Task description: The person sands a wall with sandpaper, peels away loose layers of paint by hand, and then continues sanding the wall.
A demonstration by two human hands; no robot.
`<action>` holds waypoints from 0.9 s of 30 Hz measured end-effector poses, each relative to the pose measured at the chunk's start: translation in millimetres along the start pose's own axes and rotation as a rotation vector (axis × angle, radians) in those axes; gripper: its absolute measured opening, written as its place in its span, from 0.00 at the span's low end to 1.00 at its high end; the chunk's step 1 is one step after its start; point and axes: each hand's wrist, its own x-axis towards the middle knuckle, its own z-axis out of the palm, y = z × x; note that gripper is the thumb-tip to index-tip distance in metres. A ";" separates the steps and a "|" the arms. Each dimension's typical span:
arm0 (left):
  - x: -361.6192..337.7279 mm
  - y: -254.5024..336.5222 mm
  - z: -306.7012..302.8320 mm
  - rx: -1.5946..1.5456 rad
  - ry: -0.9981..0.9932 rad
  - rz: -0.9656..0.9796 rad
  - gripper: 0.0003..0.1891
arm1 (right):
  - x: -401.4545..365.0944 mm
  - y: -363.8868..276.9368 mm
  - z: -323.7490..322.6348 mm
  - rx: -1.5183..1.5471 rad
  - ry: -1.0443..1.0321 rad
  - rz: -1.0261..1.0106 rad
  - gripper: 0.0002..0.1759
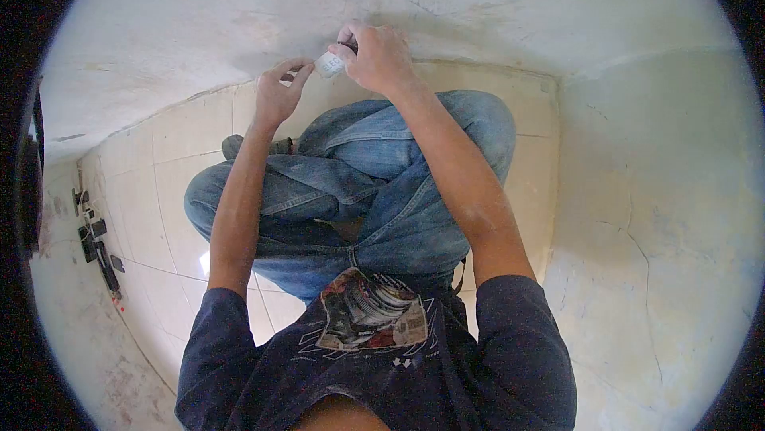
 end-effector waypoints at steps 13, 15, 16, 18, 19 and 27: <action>0.3 1.3 0.0 0.007 -0.002 -0.002 0.09 | -0.8 -5.0 -4.7 -0.084 -0.004 -0.017 0.10; 0.2 2.9 -1.4 -0.010 -0.007 -0.006 0.09 | -1.4 -7.7 -6.2 -0.109 0.002 -0.011 0.10; 0.4 4.4 -2.3 -0.004 -0.010 -0.017 0.09 | -1.6 -8.5 -6.5 -0.121 0.006 -0.008 0.10; 0.9 6.7 -3.4 0.006 -0.017 -0.038 0.09 | -1.8 -8.4 -6.1 -0.127 0.014 -0.017 0.09; 1.0 6.0 -3.3 0.002 -0.019 -0.033 0.09 | -1.9 -8.3 -6.0 -0.129 0.018 -0.021 0.09; 2.4 -4.5 -1.0 -0.020 -0.042 0.015 0.09 | -1.3 -5.1 -5.1 -0.123 0.014 -0.058 0.08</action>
